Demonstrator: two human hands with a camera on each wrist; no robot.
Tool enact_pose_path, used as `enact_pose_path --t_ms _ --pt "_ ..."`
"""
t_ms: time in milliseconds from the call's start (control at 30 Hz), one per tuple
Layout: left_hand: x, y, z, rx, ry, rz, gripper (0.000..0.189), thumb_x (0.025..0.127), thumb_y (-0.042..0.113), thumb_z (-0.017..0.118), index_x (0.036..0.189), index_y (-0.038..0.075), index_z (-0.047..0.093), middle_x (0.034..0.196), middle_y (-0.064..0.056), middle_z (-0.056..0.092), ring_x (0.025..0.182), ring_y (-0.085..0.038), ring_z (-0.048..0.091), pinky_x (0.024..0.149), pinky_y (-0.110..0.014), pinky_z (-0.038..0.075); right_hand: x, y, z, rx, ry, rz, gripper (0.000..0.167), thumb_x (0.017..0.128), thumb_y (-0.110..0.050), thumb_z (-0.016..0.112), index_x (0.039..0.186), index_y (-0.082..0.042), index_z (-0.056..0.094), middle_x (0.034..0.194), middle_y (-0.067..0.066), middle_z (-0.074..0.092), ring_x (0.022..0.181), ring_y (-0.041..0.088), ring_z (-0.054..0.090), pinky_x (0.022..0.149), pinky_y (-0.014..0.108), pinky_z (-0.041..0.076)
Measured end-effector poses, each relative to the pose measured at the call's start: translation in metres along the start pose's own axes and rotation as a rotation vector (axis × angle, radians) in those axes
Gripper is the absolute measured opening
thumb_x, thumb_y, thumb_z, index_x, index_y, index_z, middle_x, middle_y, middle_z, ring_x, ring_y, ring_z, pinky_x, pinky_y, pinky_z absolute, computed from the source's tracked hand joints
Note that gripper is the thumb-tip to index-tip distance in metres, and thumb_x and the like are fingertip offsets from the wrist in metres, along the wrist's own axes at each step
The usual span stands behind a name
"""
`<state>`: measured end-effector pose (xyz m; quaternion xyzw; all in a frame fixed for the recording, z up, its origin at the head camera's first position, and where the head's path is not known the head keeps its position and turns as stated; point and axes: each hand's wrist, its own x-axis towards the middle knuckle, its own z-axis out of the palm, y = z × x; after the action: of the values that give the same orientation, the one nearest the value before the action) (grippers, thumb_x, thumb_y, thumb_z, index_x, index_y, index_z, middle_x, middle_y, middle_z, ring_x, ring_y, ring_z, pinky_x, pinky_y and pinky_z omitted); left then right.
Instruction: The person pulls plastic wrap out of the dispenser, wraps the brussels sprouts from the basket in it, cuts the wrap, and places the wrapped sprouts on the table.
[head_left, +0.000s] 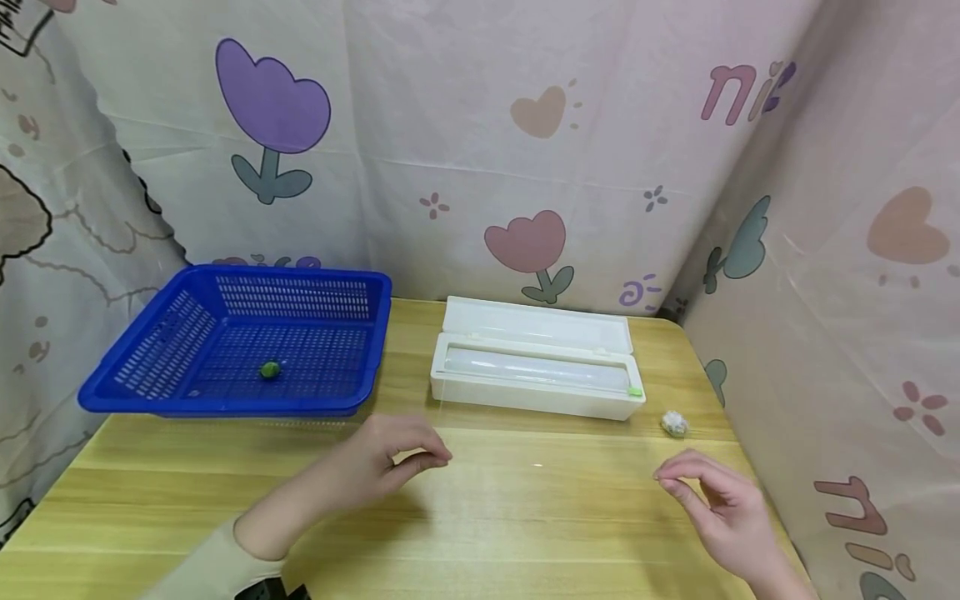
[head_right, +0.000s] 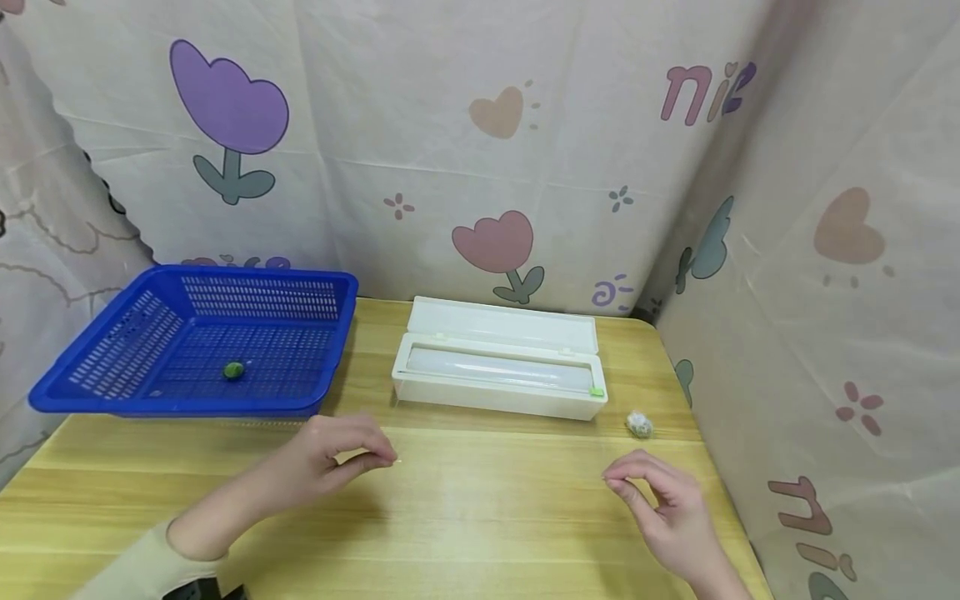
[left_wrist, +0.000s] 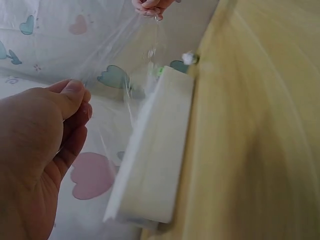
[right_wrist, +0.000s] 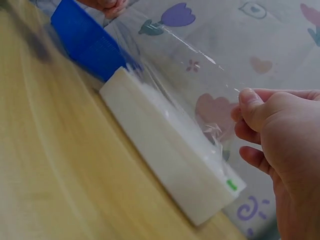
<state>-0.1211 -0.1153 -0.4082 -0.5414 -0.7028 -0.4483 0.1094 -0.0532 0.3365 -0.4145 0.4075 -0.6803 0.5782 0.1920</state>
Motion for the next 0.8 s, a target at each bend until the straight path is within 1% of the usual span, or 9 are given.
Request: enact_pose_path --t_ms 67,167,233,333,400,467,567,667,800 --pt "-0.004 -0.002 0.003 0.007 -0.015 0.003 0.033 0.088 -0.008 0.080 0.110 0.017 0.074 0.102 0.006 0.074 0.090 -0.007 0.069 0.081 -0.019 0.055 -0.006 0.002 0.002 -0.011 -0.013 0.016 0.010 0.095 0.021 0.064 0.104 0.018 0.067 0.102 0.019 0.072 0.099 0.020 0.068 0.092 0.023 0.055" --pt "-0.011 -0.004 0.007 0.017 -0.038 -0.004 0.033 0.088 -0.007 0.081 0.110 0.018 0.074 0.102 0.008 0.073 0.090 -0.005 0.068 0.080 -0.018 0.055 -0.017 0.006 0.005 -0.036 -0.031 0.040 0.014 0.093 0.022 0.065 0.106 0.016 0.068 0.103 0.018 0.072 0.099 0.019 0.068 0.091 0.023 0.056" --pt "-0.015 -0.004 0.009 0.023 -0.063 -0.039 0.031 0.090 -0.005 0.081 0.109 0.019 0.075 0.102 0.010 0.072 0.091 -0.003 0.067 0.082 -0.018 0.054 -0.026 0.010 0.007 -0.057 -0.042 0.063 0.020 0.091 0.024 0.066 0.107 0.013 0.070 0.103 0.018 0.072 0.099 0.019 0.069 0.090 0.023 0.056" --pt "-0.021 -0.006 0.013 0.039 -0.097 -0.062 0.029 0.091 -0.004 0.080 0.108 0.019 0.075 0.102 0.011 0.071 0.092 -0.002 0.067 0.083 -0.017 0.054 -0.038 0.014 0.008 -0.106 -0.057 0.102 0.032 0.085 0.029 0.066 0.109 0.008 0.071 0.103 0.016 0.072 0.098 0.018 0.069 0.090 0.023 0.056" --pt "-0.023 -0.007 0.016 0.054 -0.114 -0.067 0.027 0.092 -0.004 0.079 0.107 0.018 0.075 0.101 0.011 0.071 0.093 -0.001 0.066 0.085 -0.017 0.054 -0.044 0.016 0.010 -0.153 -0.064 0.122 0.042 0.079 0.033 0.066 0.110 0.005 0.072 0.103 0.014 0.072 0.097 0.017 0.069 0.090 0.022 0.056" --pt "-0.026 -0.009 0.019 0.076 -0.123 -0.046 0.026 0.091 -0.005 0.079 0.106 0.016 0.075 0.100 0.010 0.071 0.092 -0.002 0.066 0.085 -0.016 0.053 -0.049 0.017 0.012 -0.205 -0.067 0.137 0.050 0.073 0.036 0.066 0.109 0.002 0.074 0.102 0.012 0.073 0.095 0.016 0.069 0.089 0.021 0.056" --pt "-0.031 -0.011 0.022 0.102 -0.147 -0.051 0.023 0.091 -0.005 0.078 0.103 0.014 0.075 0.099 0.009 0.070 0.093 -0.002 0.065 0.086 -0.015 0.052 -0.054 0.019 0.015 -0.276 -0.073 0.161 0.057 0.068 0.037 0.068 0.108 -0.003 0.075 0.100 0.009 0.073 0.092 0.015 0.070 0.088 0.020 0.055" --pt "-0.036 -0.012 0.025 0.124 -0.176 -0.071 0.020 0.092 -0.004 0.078 0.102 0.013 0.075 0.100 0.010 0.069 0.093 -0.001 0.064 0.086 -0.014 0.052 -0.058 0.021 0.018 -0.309 -0.076 0.184 0.055 0.070 0.034 0.071 0.108 -0.006 0.076 0.099 0.008 0.074 0.090 0.018 0.071 0.088 0.019 0.055" --pt "-0.041 -0.014 0.027 0.153 -0.199 -0.100 0.018 0.093 -0.002 0.078 0.102 0.014 0.075 0.102 0.011 0.068 0.095 0.000 0.063 0.088 -0.013 0.050 -0.061 0.025 0.020 -0.339 -0.087 0.188 0.035 0.084 0.019 0.075 0.107 -0.008 0.077 0.098 0.009 0.074 0.086 0.023 0.071 0.089 0.018 0.054"
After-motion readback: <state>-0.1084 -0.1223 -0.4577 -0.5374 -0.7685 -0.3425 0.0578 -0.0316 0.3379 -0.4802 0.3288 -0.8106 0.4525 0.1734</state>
